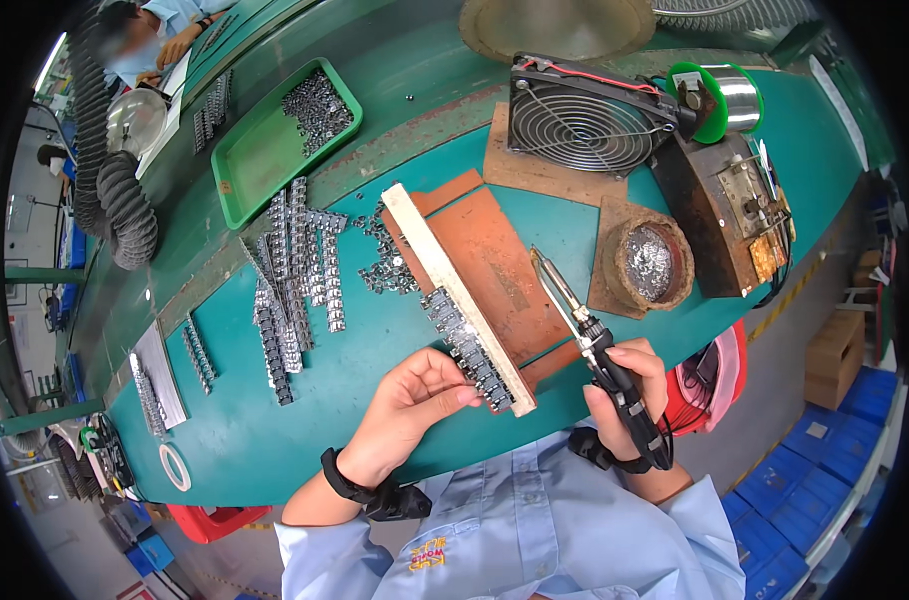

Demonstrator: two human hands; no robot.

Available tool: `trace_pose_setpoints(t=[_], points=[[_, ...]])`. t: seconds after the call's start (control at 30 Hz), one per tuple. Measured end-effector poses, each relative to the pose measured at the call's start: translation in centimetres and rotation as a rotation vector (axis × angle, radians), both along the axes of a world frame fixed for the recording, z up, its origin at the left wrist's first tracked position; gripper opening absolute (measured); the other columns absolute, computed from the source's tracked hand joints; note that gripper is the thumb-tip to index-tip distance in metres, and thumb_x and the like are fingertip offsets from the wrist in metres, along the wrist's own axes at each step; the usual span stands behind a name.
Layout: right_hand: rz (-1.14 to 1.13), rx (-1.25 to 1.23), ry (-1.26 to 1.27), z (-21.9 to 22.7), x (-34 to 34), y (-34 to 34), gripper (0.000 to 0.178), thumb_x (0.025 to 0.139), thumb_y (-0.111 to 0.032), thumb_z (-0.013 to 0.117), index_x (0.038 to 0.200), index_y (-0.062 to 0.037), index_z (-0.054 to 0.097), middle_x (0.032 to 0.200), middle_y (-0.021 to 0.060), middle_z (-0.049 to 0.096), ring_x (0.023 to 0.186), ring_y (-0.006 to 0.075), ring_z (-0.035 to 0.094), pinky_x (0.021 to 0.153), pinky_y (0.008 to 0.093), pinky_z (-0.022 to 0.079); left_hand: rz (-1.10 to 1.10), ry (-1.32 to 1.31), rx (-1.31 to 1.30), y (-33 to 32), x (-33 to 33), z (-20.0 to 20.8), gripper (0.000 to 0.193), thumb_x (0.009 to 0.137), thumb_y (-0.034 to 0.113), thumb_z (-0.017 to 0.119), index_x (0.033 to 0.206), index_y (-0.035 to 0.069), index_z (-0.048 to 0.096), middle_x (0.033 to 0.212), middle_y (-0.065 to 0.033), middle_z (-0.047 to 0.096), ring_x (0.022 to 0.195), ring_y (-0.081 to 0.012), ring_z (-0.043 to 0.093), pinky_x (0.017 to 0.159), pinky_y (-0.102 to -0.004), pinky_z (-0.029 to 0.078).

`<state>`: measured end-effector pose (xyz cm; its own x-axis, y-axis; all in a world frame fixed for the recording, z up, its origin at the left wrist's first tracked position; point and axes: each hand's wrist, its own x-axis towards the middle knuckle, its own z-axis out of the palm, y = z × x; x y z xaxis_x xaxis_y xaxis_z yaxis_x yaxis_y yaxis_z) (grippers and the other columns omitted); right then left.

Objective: The person assembles electrical components on a board by picking up small metal pieces by hand, positioning them onto the components, and soldering them in place using a soldering iron.

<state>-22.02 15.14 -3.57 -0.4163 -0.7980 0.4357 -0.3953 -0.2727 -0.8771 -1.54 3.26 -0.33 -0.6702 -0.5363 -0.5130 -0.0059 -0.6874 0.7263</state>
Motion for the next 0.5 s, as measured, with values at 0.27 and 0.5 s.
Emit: trace_pose_setpoints(t=[0.27, 0.5], points=[[0.183, 0.005, -0.055, 2.1, -1.1, 3.1, 0.040, 0.064, -0.014, 0.073, 0.097, -0.0013, 0.053, 0.068, 0.0077, 0.058, 0.057, 0.0185, 0.052, 0.061, 0.0293, 0.039, 0.018, 0.029, -0.013, 0.0, 0.2, -0.4, 0.012, 0.080, -0.002, 0.058, 0.083, 0.004, 0.048, 0.080, -0.0052, 0.059, 0.078, -0.0130, 0.059, 0.073, -0.0235, 0.047], [0.321, 0.012, 0.097, 3.6, -1.4, 2.9, 0.035, 0.065, -0.023, 0.073, 0.088, -0.0025, 0.058, 0.061, 0.0035, 0.058, 0.050, 0.0162, 0.052, 0.058, 0.0288, 0.037, 0.019, 0.062, -0.016, -0.2, 0.2, -0.7, 0.012, 0.080, -0.001, 0.059, 0.084, 0.004, 0.048, 0.080, -0.0043, 0.059, 0.077, -0.0119, 0.058, 0.072, -0.0226, 0.046]])
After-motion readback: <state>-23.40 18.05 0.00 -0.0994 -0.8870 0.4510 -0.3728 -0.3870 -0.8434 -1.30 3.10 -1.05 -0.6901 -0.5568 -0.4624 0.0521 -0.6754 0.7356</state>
